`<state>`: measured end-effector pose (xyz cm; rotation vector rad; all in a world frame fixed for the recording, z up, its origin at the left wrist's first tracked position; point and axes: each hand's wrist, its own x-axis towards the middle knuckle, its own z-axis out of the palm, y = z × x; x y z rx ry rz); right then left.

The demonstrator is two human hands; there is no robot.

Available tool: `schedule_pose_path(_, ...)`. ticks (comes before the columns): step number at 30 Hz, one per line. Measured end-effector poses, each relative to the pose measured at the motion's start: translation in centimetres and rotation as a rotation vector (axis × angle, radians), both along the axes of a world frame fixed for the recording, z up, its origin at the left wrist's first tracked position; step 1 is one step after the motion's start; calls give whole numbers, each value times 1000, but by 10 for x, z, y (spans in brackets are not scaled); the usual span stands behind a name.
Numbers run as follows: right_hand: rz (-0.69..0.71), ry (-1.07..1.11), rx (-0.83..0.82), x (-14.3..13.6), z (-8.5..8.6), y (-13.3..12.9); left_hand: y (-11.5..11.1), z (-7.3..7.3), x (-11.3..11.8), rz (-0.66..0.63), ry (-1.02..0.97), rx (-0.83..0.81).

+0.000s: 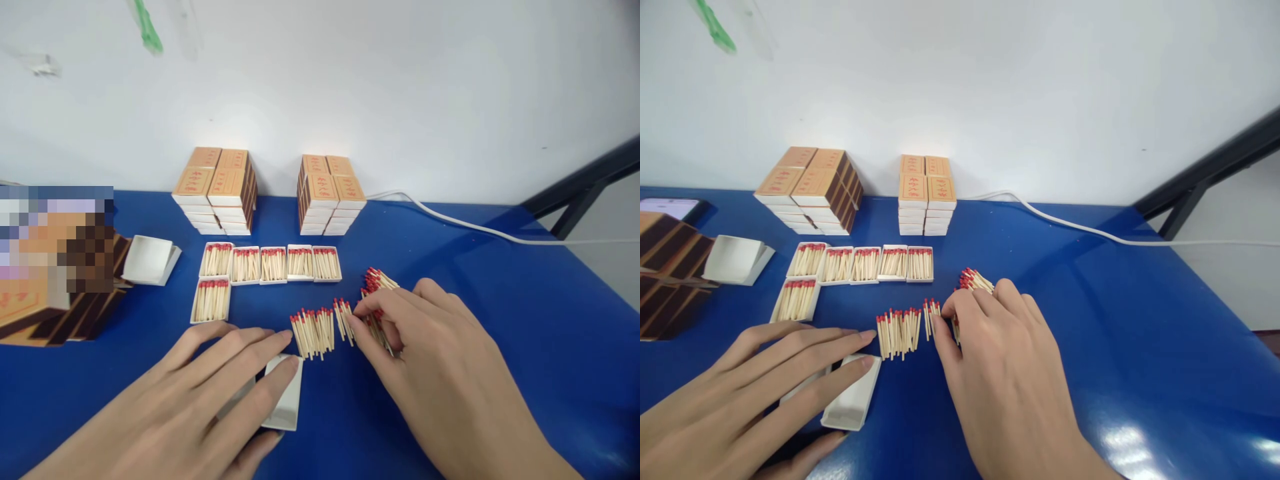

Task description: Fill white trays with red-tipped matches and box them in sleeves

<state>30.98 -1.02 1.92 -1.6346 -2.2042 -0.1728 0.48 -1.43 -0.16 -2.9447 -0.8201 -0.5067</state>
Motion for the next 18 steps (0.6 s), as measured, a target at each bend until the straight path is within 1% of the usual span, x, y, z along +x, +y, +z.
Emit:
schedule_pose_path(7,8,-21,-5,-1,1,-2,2,-2,1,-4,-21,-18)
schedule_pose_path(11,-23,-23,9,-4,0,-3,2,-2,0,-12,-20,-31)
schedule_pose_path(15,-32,-32,13,-5,0,-2,3,-1,0,6,-49,-70)
schedule_pose_path(18,-18,-35,7,-3,1,-2,3,0,2,9,-46,-41)
